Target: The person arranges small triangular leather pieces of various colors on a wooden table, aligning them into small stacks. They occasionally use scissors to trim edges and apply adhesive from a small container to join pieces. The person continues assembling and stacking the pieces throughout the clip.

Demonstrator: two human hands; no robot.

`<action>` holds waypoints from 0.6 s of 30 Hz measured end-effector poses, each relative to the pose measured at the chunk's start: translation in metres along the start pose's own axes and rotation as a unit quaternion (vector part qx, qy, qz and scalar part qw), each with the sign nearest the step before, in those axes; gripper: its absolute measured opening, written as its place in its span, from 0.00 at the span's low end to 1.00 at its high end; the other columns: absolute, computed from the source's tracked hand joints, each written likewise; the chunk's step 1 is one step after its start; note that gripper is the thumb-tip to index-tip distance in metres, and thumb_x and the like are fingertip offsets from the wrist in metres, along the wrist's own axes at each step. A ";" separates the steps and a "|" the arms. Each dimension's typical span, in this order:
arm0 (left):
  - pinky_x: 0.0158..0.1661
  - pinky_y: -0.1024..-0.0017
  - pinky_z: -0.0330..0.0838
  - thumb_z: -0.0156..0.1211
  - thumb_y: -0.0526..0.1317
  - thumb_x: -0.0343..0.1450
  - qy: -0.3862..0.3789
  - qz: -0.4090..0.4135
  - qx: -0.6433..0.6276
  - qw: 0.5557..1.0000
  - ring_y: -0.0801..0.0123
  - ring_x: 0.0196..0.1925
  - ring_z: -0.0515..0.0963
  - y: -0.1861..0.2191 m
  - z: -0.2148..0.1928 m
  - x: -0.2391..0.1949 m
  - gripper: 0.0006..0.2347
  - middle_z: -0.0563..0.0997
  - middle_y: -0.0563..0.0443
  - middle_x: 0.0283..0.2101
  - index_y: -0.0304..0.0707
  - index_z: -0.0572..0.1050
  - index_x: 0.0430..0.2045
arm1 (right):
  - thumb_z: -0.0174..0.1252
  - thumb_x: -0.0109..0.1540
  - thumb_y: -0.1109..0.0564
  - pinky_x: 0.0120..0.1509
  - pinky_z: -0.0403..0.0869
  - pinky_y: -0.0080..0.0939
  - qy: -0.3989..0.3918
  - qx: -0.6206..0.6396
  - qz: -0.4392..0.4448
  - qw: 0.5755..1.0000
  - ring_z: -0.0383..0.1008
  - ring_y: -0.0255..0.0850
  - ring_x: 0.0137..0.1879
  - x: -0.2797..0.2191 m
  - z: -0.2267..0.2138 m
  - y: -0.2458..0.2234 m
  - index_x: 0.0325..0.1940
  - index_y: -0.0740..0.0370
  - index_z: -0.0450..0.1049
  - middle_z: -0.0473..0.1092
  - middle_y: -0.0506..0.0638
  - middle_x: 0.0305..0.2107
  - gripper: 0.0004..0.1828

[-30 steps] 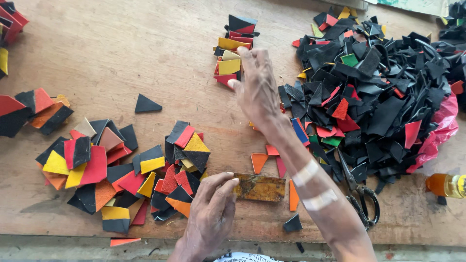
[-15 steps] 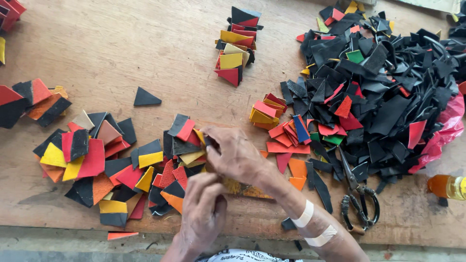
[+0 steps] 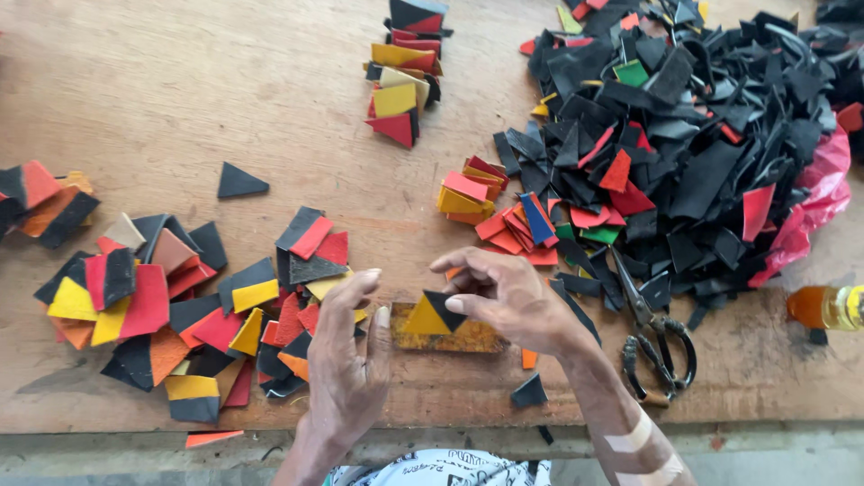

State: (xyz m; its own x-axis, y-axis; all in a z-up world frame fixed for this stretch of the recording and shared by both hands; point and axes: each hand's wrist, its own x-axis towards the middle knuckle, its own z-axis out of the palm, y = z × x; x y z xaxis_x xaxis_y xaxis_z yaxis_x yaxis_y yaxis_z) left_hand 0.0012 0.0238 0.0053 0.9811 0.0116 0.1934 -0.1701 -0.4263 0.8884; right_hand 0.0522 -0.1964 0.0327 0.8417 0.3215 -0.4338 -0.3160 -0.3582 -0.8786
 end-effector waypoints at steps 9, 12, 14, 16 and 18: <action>0.60 0.55 0.63 0.66 0.30 0.62 -0.204 0.052 0.040 0.977 0.42 0.62 0.69 0.001 0.000 0.001 0.29 0.75 0.35 0.54 0.29 0.65 0.60 | 0.75 0.43 0.57 0.62 0.69 0.47 0.119 -0.309 -0.108 0.937 0.68 0.52 0.58 -0.056 0.009 0.018 0.57 0.60 0.74 0.70 0.54 0.49 0.38; 0.61 0.55 0.62 0.66 0.30 0.61 -0.242 0.053 0.047 0.968 0.44 0.63 0.67 0.000 -0.003 0.004 0.33 0.74 0.36 0.56 0.31 0.61 0.63 | 0.77 0.43 0.55 0.63 0.66 0.49 0.137 -0.287 -0.141 0.938 0.64 0.53 0.60 -0.056 0.019 0.033 0.57 0.61 0.73 0.66 0.55 0.52 0.39; 0.61 0.56 0.63 0.66 0.30 0.61 -0.243 0.049 0.048 0.968 0.44 0.63 0.68 -0.002 -0.002 0.005 0.33 0.74 0.37 0.56 0.32 0.61 0.63 | 0.76 0.45 0.54 0.63 0.68 0.47 0.163 -0.243 -0.125 0.948 0.65 0.51 0.60 -0.059 0.026 0.041 0.57 0.59 0.74 0.65 0.53 0.53 0.36; 0.61 0.56 0.64 0.66 0.30 0.62 -0.246 0.044 0.051 0.967 0.44 0.63 0.68 -0.003 -0.002 0.003 0.32 0.74 0.37 0.56 0.32 0.61 0.64 | 0.76 0.46 0.54 0.63 0.68 0.47 0.178 -0.234 -0.125 0.947 0.65 0.51 0.60 -0.060 0.030 0.048 0.55 0.57 0.75 0.66 0.52 0.54 0.34; 0.61 0.57 0.64 0.66 0.30 0.62 -0.251 0.043 0.056 0.965 0.45 0.64 0.68 -0.004 -0.001 0.003 0.33 0.74 0.37 0.56 0.32 0.61 0.64 | 0.77 0.45 0.53 0.65 0.66 0.49 0.187 -0.263 -0.144 0.936 0.63 0.52 0.61 -0.060 0.032 0.053 0.53 0.57 0.75 0.66 0.52 0.53 0.34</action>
State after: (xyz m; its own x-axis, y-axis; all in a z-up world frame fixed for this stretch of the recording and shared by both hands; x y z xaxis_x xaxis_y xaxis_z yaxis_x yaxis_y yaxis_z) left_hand 0.0050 0.0266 0.0030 0.8896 -0.4565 0.0141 -0.2700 -0.5007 0.8224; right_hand -0.0294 -0.2064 0.0061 0.9841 0.1775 -0.0082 0.1236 -0.7167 -0.6864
